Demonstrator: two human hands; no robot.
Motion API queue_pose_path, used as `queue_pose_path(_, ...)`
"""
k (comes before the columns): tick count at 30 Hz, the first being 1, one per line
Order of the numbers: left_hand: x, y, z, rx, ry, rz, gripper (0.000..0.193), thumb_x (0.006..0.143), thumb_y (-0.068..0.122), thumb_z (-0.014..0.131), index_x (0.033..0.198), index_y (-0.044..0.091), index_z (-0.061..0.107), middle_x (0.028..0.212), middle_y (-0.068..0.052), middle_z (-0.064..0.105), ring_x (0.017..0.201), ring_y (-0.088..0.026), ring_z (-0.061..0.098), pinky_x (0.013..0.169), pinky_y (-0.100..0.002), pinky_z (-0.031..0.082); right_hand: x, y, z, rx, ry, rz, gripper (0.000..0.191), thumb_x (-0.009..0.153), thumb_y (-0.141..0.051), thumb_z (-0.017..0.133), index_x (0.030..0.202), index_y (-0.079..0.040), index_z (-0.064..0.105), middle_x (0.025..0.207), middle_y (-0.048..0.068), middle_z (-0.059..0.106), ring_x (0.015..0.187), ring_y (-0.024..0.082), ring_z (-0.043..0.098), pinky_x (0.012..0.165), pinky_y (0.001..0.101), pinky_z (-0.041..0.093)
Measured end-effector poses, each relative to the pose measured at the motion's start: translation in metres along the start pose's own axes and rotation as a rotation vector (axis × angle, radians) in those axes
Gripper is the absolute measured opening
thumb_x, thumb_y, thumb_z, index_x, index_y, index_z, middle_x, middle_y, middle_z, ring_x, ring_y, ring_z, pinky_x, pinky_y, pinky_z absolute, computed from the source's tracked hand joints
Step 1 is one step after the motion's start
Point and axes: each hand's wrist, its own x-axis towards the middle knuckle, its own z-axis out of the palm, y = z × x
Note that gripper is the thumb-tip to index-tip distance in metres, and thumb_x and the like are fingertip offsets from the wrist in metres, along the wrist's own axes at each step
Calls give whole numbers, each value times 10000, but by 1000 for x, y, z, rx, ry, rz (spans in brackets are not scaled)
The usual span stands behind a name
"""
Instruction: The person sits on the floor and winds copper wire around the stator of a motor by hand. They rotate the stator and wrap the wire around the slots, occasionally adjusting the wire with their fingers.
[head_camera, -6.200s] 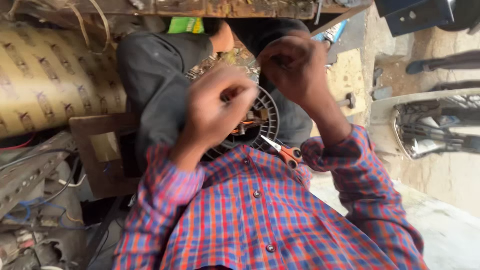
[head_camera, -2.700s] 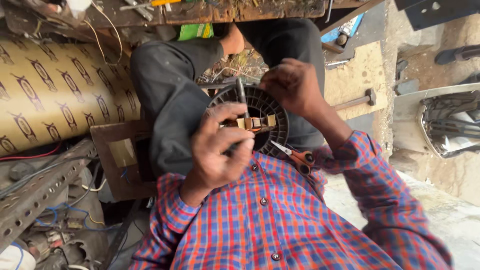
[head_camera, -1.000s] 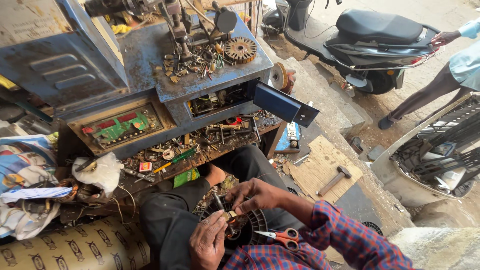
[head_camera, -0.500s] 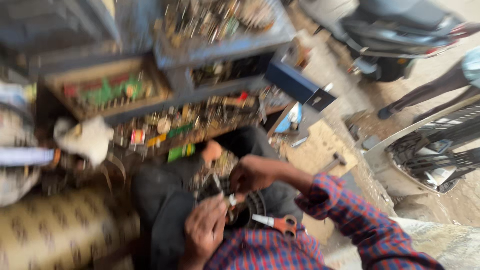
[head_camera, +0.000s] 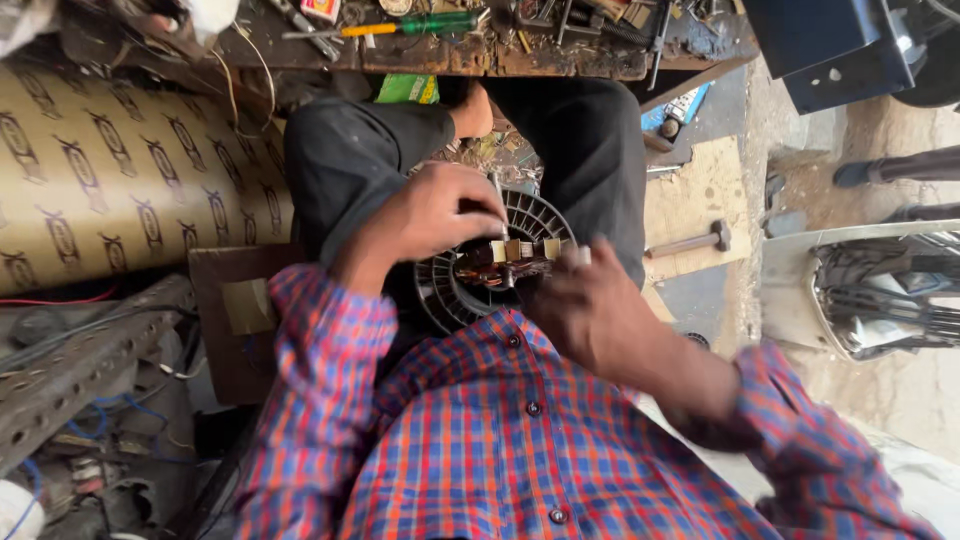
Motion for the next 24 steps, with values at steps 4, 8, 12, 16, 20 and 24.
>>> queue_pose_path(4, -45, 37, 36, 87, 439, 198, 118, 955, 132, 652, 964, 53, 740, 1290, -122, 642, 1215, -286, 621, 1016, -434, 534, -20, 10, -9, 339, -11, 323, 103, 815, -162, 727, 908, -128, 754, 803, 6, 649, 829, 216, 638, 775, 434, 470)
queue_pose_path(8, -61, 15, 74, 460, 551, 332, 66, 898, 106, 659, 867, 68, 704, 1290, -118, 662, 1238, -351, 596, 1048, -495, 508, -14, 71, 50, 794, 85, 624, 77, 872, -113, 751, 945, -87, 745, 808, -17, 667, 716, 152, 664, 623, 297, 539)
queue_pose_path(12, -32, -21, 67, -697, 653, -252, 120, 941, 144, 709, 1020, 54, 700, 1092, -161, 656, 839, -298, 591, 847, -425, 489, -3, 100, 88, 695, 312, 492, 61, 892, -56, 739, 940, -91, 729, 884, 76, 707, 797, 281, 676, 700, 402, 547)
queue_pose_path(16, 5, -12, 16, 68, 139, -18, 206, 861, 238, 834, 908, 52, 759, 957, -98, 730, 895, -256, 727, 832, -392, 562, -3, 61, 62, -233, -81, 348, 256, 895, -208, 809, 666, -149, 712, 594, 80, 585, 543, 281, 586, 501, 442, 455)
queue_pose_path(20, -9, 36, 10, -257, 264, -107, 149, 907, 147, 703, 1015, 62, 764, 1103, -112, 709, 945, -243, 747, 864, -387, 604, -23, 16, 15, 487, -60, 82, 138, 830, -128, 711, 958, -81, 733, 752, 45, 623, 692, 211, 638, 612, 355, 526)
queue_pose_path(24, -51, 48, 54, 681, 516, 350, 64, 822, 81, 721, 881, 58, 724, 1192, -172, 689, 1078, -430, 684, 946, -565, 499, -31, 40, 23, 730, 193, 350, 39, 911, -125, 697, 874, -124, 686, 757, 25, 642, 664, 188, 592, 661, 377, 532)
